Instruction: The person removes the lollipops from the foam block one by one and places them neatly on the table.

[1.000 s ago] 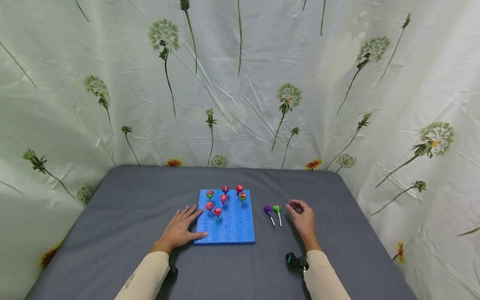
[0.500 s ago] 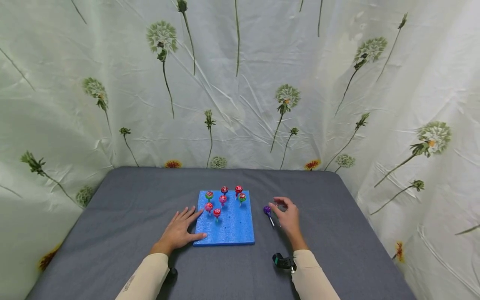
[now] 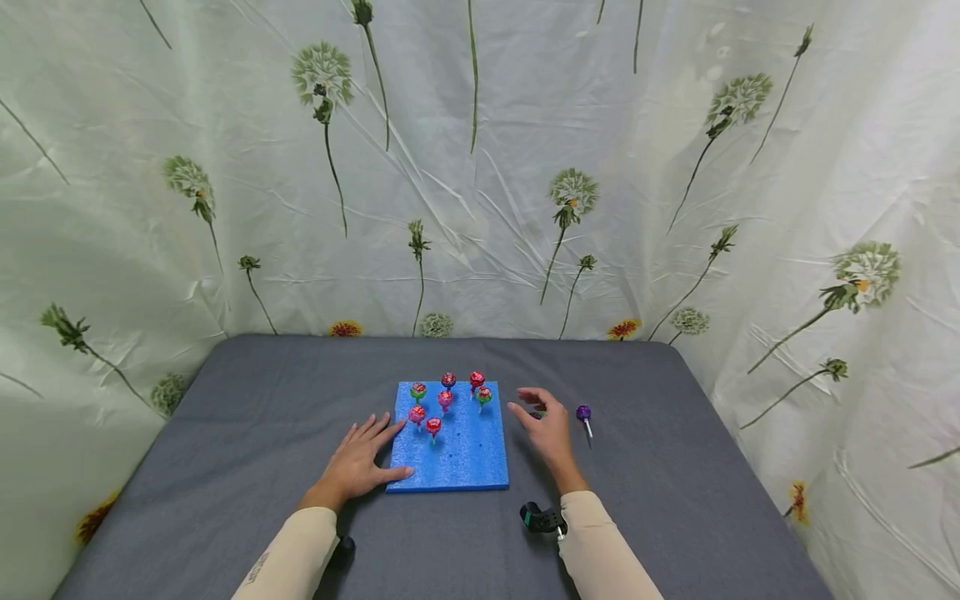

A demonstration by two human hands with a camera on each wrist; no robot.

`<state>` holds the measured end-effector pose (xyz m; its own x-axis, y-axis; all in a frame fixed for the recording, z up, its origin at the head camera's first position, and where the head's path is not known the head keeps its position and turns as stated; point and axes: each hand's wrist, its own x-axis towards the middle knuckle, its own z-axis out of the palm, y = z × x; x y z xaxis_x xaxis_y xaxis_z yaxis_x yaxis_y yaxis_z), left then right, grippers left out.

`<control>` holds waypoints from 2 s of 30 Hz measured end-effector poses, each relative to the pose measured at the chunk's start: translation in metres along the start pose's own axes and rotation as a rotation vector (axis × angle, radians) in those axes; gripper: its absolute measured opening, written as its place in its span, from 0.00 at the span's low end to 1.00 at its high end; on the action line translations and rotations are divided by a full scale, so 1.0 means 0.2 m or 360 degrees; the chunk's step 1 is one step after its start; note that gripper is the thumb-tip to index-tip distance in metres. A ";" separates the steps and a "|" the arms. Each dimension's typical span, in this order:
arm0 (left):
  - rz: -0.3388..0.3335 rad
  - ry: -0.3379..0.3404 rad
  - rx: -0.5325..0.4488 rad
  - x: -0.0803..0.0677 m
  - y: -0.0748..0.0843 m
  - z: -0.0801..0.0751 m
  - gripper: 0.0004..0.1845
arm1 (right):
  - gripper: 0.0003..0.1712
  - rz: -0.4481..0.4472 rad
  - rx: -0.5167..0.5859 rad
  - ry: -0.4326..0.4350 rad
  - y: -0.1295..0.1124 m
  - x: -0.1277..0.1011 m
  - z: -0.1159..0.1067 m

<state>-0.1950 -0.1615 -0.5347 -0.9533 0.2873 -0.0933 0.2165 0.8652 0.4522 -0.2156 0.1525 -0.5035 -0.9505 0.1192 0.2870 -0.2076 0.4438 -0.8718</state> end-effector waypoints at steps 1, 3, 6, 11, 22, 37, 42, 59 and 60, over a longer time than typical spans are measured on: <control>0.0001 0.0003 0.0001 0.00 0.00 0.00 0.50 | 0.17 -0.0009 0.0007 -0.0007 0.00 0.00 0.01; 0.0003 0.0006 0.0003 0.00 0.00 0.00 0.50 | 0.18 -0.0021 0.0017 -0.0018 -0.01 0.00 0.03; 0.0013 0.0006 -0.0013 0.00 -0.01 0.00 0.50 | 0.17 -0.0019 0.0042 -0.0020 -0.02 0.00 0.06; 0.0013 -0.0003 -0.0029 0.00 -0.01 0.00 0.49 | 0.18 -0.0010 0.0080 -0.0031 -0.02 0.02 0.11; 0.0004 -0.0020 -0.0047 -0.01 0.00 -0.01 0.49 | 0.21 0.0048 0.0103 -0.0019 -0.04 0.03 0.22; 0.0003 -0.0007 -0.0043 0.00 0.00 -0.01 0.49 | 0.17 0.0107 0.0198 0.0088 -0.02 0.03 0.32; 0.0006 -0.0010 -0.0055 0.00 -0.01 -0.01 0.49 | 0.16 0.0123 0.0200 0.0106 -0.01 0.04 0.33; 0.0008 -0.0015 -0.0027 -0.02 0.00 -0.01 0.49 | 0.16 0.0048 0.0196 0.0125 -0.06 0.04 0.30; 0.0009 -0.0016 -0.0024 -0.02 0.00 -0.01 0.49 | 0.16 0.0047 0.0195 0.0140 -0.07 0.04 0.29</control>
<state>-0.1924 -0.1627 -0.5319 -0.9499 0.2961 -0.0995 0.2185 0.8575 0.4658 -0.2342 0.0963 -0.5124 -0.9338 0.2103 0.2896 -0.2118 0.3276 -0.9208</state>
